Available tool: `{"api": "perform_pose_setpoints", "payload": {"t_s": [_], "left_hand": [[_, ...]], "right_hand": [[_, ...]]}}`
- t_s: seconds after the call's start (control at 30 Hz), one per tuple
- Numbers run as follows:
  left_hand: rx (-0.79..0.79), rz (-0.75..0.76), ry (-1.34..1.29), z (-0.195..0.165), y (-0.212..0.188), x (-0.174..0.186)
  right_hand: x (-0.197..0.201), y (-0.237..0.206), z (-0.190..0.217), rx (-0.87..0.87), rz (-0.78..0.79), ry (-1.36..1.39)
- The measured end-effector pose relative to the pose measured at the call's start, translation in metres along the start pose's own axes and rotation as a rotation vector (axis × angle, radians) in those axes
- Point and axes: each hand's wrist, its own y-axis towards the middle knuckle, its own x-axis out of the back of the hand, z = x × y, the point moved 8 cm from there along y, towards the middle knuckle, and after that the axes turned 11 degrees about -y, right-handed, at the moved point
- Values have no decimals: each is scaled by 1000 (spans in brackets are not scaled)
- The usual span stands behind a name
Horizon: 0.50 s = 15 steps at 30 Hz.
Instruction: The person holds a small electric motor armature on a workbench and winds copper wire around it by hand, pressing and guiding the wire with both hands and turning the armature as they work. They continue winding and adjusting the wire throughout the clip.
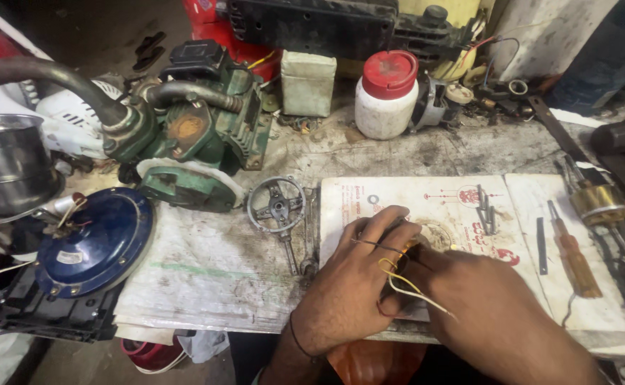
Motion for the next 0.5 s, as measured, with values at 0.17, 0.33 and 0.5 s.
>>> {"api": "perform_pose_setpoints", "payload": {"t_s": [0.17,0.33,0.5], "left_hand": [[6,15,-20,-2,3,0],[2,2,3,-5,4,0],[8,12,-21,-4,2,1]], "right_hand": [[-3,-3,1,10,50,-38],[1,-3,1,7,35,-2],[6,-1,0,-12,26,2]]}}
